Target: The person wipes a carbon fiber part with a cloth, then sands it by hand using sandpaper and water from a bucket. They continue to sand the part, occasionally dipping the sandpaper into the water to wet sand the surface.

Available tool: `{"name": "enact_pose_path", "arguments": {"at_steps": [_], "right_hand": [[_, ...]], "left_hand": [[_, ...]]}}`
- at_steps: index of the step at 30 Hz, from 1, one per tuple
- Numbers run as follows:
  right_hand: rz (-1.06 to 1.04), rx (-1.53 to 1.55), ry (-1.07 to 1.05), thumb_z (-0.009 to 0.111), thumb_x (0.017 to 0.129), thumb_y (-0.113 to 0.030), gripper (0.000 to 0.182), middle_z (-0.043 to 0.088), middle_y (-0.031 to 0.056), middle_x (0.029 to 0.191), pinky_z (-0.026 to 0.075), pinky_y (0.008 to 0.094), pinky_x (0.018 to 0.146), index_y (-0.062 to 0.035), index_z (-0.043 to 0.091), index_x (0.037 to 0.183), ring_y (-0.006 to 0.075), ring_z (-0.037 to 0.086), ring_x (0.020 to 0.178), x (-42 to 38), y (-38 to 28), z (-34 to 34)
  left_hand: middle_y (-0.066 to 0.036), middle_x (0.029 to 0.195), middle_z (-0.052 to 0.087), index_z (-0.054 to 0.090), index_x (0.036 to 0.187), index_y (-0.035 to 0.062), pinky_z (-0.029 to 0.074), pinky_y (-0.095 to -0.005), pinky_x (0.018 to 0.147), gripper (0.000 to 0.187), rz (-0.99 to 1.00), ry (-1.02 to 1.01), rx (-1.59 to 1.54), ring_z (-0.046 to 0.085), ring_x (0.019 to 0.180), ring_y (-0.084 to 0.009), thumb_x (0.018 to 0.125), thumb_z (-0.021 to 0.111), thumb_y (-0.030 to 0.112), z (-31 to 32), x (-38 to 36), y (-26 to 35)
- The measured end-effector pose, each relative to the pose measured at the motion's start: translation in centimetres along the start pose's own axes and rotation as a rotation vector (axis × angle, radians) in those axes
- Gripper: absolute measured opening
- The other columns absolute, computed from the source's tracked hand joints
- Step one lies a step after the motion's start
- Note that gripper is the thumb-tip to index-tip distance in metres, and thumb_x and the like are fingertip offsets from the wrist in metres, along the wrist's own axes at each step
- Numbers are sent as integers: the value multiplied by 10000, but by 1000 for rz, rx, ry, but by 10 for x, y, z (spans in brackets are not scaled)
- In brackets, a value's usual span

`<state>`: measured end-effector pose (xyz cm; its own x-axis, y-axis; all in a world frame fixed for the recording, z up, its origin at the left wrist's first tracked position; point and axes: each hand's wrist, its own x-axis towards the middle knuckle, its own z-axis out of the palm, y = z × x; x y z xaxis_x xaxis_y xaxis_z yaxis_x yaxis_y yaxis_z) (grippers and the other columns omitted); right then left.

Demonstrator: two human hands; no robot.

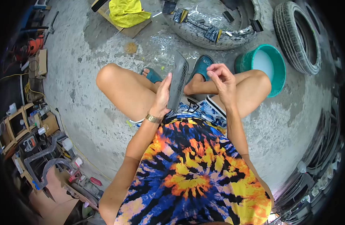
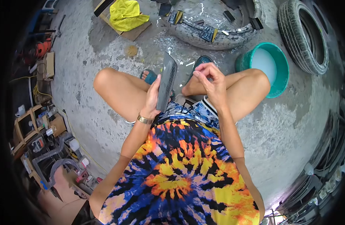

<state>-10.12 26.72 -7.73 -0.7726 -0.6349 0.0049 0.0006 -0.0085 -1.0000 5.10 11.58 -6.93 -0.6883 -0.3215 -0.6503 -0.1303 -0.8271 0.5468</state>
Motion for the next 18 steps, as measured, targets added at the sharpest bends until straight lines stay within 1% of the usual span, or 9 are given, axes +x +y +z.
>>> {"name": "enact_pose_path", "arguments": {"at_steps": [2, 5, 7, 9, 10, 13, 14, 17, 18], "right_hand": [[84, 10, -129, 607, 917, -56, 58, 583, 45, 1067, 429, 211, 731, -12, 634, 942, 70, 533, 845, -4, 10, -5], [35, 0, 15, 604, 903, -49, 83, 586, 39, 1011, 436, 228, 741, -7, 627, 972, 87, 526, 847, -2, -7, 18], [119, 24, -33, 582, 915, -52, 207, 604, 34, 1041, 444, 230, 761, -16, 607, 1118, 89, 532, 847, -2, -14, 20], [104, 18, -59, 582, 914, -49, 227, 621, 41, 1048, 449, 232, 759, -15, 608, 1136, 90, 539, 836, -2, -10, 19], [119, 17, -55, 581, 913, -45, 229, 634, 48, 1040, 452, 233, 758, -13, 616, 1137, 89, 546, 830, -3, -10, 19], [125, -20, -89, 576, 915, -48, 216, 638, 53, 1047, 453, 232, 759, -6, 628, 1120, 91, 552, 840, -4, -7, 17], [129, -25, -104, 569, 919, -51, 216, 632, 51, 1008, 454, 231, 755, -10, 634, 1121, 94, 555, 842, -5, -8, 17], [93, -124, -216, 546, 922, -35, 246, 619, 48, 955, 456, 233, 755, -24, 630, 1153, 98, 555, 829, -7, -11, 17], [58, -212, -268, 520, 906, 2, 320, 600, 61, 907, 466, 249, 743, -53, 615, 1206, 121, 567, 810, -7, -17, 17]], "left_hand": [[-30, 726, 627, 603, 1045, 89, 469, -224, 412, 393, 4, 27, -5, 595, 526, -110, 994, 443, 444, 3, -1, 1], [-31, 714, 625, 604, 1044, 89, 471, -224, 415, 389, -10, 31, -27, 593, 516, -111, 996, 440, 439, 5, -2, 5], [-31, 712, 626, 604, 1045, 89, 474, -223, 417, 386, -30, 31, -53, 594, 514, -111, 998, 438, 434, 1, -2, 3], [-35, 706, 628, 605, 1049, 87, 473, -229, 409, 386, -26, 13, -79, 592, 504, -109, 997, 442, 432, -4, 4, 1], [-40, 803, 660, 603, 1091, 78, 514, -235, 485, 380, 9, -39, -79, 628, 591, -101, 1008, 431, 407, -9, 7, 0], [-41, 941, 676, 586, 1158, 69, 544, -236, 594, 378, 63, 31, -137, 656, 722, -92, 1020, 412, 375, -6, 14, -1], [-37, 1034, 667, 567, 1206, 70, 550, -236, 673, 373, 81, -29, -126, 659, 820, -90, 1029, 398, 351, -10, 14, -1], [-34, 1013, 671, 565, 1205, 74, 552, -237, 654, 372, 110, -17, -135, 660, 798, -91, 1027, 400, 356, -12, 16, 0], [-42, 1065, 643, 542, 1189, 58, 526, -270, 812, 340, 102, -70, -164, 634, 910, -106, 1035, 400, 326, -14, 15, 3]]}}
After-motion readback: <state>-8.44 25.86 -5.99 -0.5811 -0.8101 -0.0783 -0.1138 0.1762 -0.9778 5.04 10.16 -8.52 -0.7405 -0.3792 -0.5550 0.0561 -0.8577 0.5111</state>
